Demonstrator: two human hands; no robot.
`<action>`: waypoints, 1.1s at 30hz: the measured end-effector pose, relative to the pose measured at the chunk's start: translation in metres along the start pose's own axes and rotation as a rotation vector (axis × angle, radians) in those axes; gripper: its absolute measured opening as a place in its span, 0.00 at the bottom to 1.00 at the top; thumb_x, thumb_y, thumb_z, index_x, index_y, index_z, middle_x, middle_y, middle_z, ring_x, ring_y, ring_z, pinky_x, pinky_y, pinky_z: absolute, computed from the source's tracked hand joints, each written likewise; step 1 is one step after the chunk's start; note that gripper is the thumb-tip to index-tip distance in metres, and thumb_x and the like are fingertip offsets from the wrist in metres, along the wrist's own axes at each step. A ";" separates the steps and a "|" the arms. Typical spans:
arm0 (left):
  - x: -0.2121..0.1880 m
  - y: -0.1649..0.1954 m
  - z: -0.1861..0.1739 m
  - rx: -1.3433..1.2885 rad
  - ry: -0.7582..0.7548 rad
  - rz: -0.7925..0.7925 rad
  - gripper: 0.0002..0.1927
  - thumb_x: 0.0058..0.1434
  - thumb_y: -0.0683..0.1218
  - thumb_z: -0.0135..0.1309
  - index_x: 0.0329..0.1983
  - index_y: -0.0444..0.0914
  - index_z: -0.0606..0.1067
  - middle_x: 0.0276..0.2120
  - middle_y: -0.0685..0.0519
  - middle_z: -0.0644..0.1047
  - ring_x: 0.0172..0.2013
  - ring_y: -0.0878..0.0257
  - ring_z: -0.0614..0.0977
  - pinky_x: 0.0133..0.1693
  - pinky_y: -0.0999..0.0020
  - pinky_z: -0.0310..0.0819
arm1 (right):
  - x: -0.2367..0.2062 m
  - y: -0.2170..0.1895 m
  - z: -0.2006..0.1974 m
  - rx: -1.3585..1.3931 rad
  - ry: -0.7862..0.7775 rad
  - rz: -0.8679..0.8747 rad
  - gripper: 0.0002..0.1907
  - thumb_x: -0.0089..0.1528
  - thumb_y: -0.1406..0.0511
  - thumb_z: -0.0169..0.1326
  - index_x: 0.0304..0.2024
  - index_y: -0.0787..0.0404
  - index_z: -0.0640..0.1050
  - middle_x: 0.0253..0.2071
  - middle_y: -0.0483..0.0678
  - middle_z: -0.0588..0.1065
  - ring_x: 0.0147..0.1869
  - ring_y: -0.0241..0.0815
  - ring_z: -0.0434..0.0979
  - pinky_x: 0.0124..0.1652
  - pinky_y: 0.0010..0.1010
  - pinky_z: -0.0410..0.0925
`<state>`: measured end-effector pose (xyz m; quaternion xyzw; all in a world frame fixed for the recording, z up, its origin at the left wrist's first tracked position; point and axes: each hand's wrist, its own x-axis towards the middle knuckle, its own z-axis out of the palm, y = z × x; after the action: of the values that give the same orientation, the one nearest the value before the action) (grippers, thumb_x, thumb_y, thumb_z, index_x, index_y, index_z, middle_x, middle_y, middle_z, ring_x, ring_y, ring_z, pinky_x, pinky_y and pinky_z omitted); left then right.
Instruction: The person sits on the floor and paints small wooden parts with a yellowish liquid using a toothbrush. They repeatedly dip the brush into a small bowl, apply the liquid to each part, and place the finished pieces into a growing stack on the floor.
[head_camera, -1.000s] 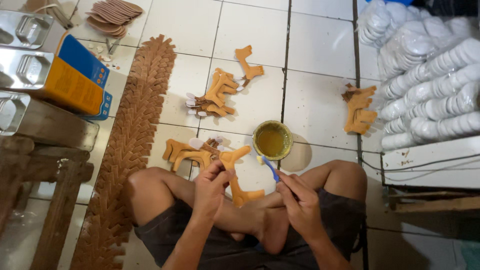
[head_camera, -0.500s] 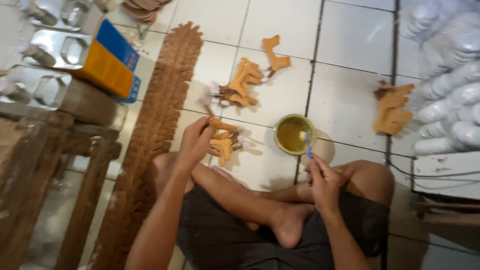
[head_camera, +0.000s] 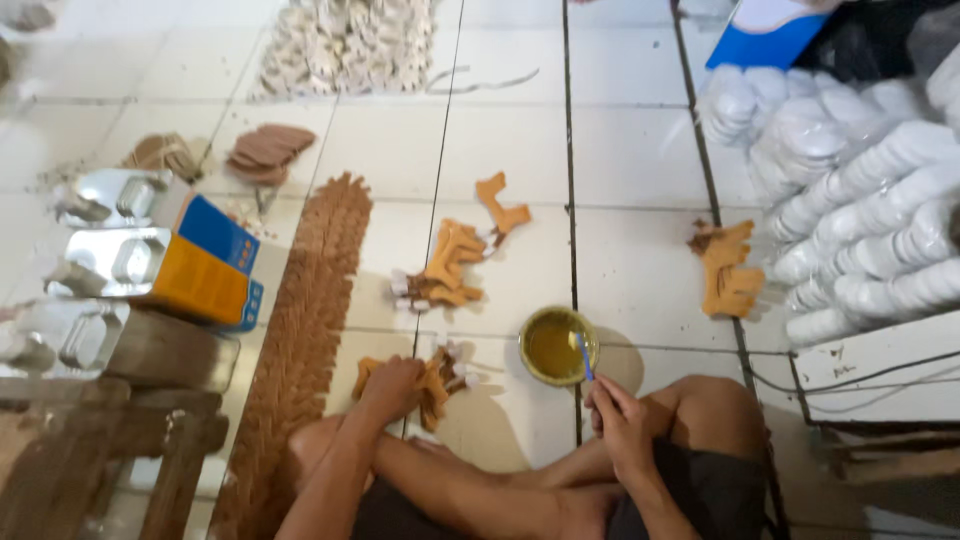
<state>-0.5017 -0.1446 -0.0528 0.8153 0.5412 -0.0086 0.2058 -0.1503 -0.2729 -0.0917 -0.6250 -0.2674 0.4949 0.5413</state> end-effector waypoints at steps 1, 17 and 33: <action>0.002 0.003 -0.006 -0.026 0.014 0.016 0.11 0.54 0.44 0.56 0.40 0.38 0.77 0.40 0.42 0.80 0.47 0.42 0.78 0.49 0.49 0.73 | 0.003 -0.004 -0.001 0.015 0.003 0.004 0.17 0.67 0.64 0.52 0.56 0.64 0.79 0.28 0.42 0.72 0.23 0.28 0.63 0.22 0.22 0.57; 0.001 -0.023 -0.028 -1.128 -0.228 -0.118 0.20 0.60 0.43 0.45 0.44 0.27 0.84 0.26 0.49 0.79 0.25 0.61 0.73 0.29 0.67 0.68 | 0.013 -0.009 -0.011 0.026 0.043 0.013 0.12 0.67 0.60 0.51 0.42 0.61 0.81 0.23 0.41 0.68 0.21 0.29 0.60 0.21 0.22 0.53; -0.084 0.142 -0.009 -2.210 0.544 -0.202 0.20 0.61 0.38 0.47 0.57 0.40 0.72 0.46 0.51 0.80 0.46 0.62 0.82 0.52 0.62 0.75 | -0.048 -0.028 0.051 0.215 -0.235 0.001 0.13 0.64 0.66 0.55 0.48 0.68 0.80 0.23 0.39 0.67 0.19 0.27 0.57 0.19 0.22 0.50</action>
<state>-0.4123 -0.2618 0.0211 0.1158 0.3426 0.6326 0.6848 -0.2087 -0.2860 -0.0455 -0.5011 -0.2741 0.5907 0.5700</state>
